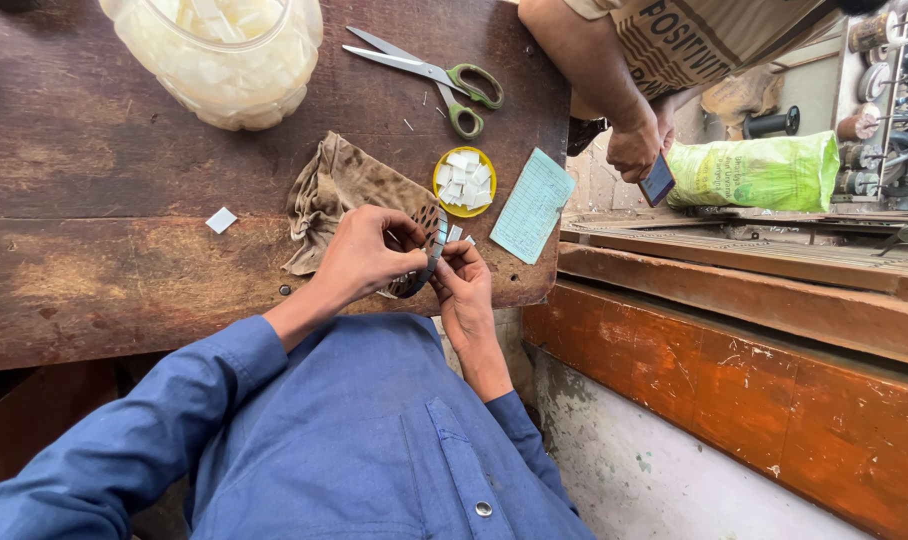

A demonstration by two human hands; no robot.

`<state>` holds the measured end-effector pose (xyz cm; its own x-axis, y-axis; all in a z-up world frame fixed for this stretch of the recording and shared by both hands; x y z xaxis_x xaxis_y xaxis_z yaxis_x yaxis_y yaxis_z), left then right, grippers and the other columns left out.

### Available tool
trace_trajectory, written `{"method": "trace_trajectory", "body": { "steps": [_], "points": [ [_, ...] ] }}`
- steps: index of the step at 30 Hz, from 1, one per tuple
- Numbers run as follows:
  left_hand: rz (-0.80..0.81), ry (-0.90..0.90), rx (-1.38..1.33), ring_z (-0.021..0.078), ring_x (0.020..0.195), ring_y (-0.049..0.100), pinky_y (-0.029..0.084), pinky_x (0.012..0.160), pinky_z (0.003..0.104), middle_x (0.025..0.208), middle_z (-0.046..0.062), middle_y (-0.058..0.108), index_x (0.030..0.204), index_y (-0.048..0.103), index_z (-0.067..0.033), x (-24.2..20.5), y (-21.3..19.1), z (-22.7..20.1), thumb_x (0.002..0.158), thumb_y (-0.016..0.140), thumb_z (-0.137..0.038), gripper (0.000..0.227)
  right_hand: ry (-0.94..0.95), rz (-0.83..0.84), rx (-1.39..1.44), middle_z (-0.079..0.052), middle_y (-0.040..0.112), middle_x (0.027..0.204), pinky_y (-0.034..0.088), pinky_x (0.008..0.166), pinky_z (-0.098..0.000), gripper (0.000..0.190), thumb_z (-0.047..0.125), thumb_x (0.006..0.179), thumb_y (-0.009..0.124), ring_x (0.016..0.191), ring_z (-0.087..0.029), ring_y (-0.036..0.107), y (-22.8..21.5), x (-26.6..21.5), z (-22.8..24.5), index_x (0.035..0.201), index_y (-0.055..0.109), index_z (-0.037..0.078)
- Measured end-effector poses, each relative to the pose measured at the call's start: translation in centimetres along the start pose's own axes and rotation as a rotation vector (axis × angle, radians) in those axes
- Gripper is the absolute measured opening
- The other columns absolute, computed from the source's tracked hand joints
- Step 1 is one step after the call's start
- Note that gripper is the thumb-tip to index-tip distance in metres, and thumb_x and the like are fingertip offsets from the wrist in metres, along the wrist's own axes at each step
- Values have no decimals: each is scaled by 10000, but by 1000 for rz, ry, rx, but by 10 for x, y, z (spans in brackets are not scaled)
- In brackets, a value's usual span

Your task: The person places small white rectangular pieces into slots on a circular metal rotor component. They use scissors to trim excess material from the pieces and continue inserting them into the rotor's slots.

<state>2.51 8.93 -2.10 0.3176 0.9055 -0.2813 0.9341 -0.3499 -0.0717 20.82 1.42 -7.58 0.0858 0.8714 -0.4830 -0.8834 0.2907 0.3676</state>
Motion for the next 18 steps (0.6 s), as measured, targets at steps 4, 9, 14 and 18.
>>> {"method": "trace_trajectory", "body": {
  "steps": [4, 9, 14, 18],
  "points": [
    [44, -15, -41, 125, 724, 757, 596, 711, 269, 810, 83, 796, 969, 804, -35, 0, -1, 6, 704, 742, -212, 324, -10, 33, 27, -46, 702, 1029, 555, 855, -286, 178, 12, 968, 706, 939, -128, 678, 3, 2, 2, 1111, 616, 66],
    [62, -77, -67, 128, 729, 767, 600, 718, 274, 827, 97, 804, 989, 814, -39, 2, -2, 16, 760, 698, -218, 313, 7, 18, 7, -46, 700, 1035, 554, 878, -280, 186, 11, 962, 705, 955, -124, 681, 1, 0, 0, 1112, 610, 67],
    [67, -78, -62, 131, 732, 767, 599, 718, 281, 839, 94, 805, 987, 812, -36, 3, 0, 15, 769, 744, -236, 304, 8, 13, 2, -47, 698, 1049, 553, 878, -287, 181, 19, 966, 705, 957, -125, 679, 0, -2, 1, 1112, 608, 62],
    [55, -65, -20, 126, 754, 763, 595, 726, 281, 854, 92, 802, 993, 815, -42, 2, -1, 13, 751, 778, -238, 313, 9, 22, 5, -51, 698, 1056, 550, 887, -288, 185, 17, 966, 703, 965, -125, 677, 4, -2, 3, 1118, 606, 60]
  ]
}}
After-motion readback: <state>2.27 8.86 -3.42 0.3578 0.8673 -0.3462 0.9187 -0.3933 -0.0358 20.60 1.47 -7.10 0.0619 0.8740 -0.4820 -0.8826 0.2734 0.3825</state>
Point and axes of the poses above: each hand's wrist, its own x-axis towards the middle knuckle, its own y-axis out of the palm, z = x × y, the point moved 8 cm from there along x, towards the middle knuckle
